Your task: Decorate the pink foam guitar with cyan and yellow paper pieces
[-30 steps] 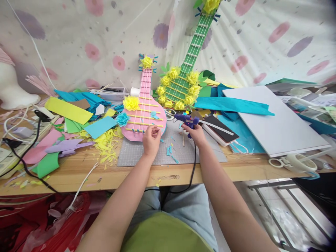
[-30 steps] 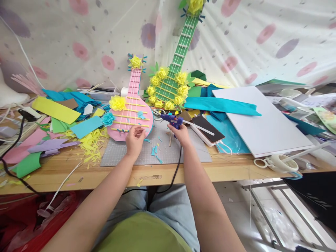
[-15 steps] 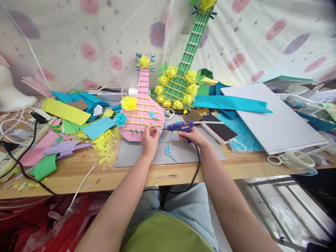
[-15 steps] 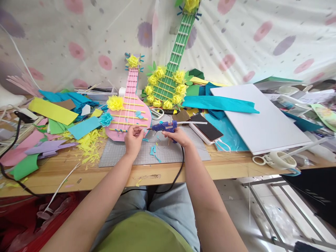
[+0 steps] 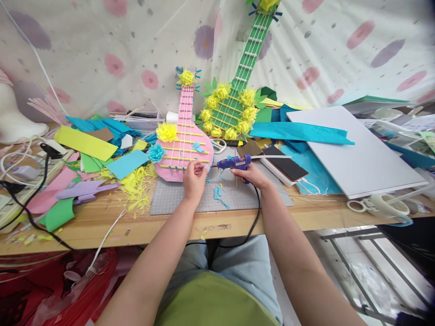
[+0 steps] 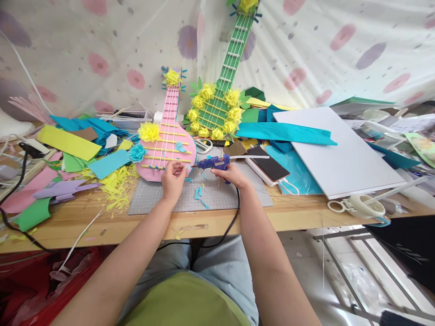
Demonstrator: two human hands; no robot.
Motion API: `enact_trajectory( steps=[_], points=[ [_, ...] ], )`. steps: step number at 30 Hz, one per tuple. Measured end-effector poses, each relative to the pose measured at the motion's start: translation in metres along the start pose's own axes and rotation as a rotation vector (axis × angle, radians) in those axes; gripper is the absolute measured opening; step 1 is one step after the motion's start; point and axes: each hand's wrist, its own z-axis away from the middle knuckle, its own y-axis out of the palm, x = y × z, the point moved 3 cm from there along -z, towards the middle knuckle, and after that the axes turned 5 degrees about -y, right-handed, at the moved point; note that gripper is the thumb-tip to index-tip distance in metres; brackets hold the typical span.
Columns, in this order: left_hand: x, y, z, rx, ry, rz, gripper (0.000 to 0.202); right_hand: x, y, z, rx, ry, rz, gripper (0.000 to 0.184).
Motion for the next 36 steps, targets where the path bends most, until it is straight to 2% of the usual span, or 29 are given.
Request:
enact_trajectory(
  steps=[14, 28, 36],
  points=[
    [0.0019, 0.0005, 0.0002, 0.001, 0.032, -0.016, 0.018, -0.0003, 0.0009, -0.0007, 0.011, -0.001, -0.018, 0.043],
    [0.0017, 0.0018, 0.0002, -0.018, 0.066, -0.043, 0.018, 0.0032, 0.0003, 0.0006, -0.057, 0.009, -0.053, 0.046],
    [0.0030, 0.0017, 0.0004, -0.020, 0.072, -0.051, 0.017, 0.0006, 0.0001, 0.0006, 0.002, -0.005, -0.058, 0.044]
  ],
)
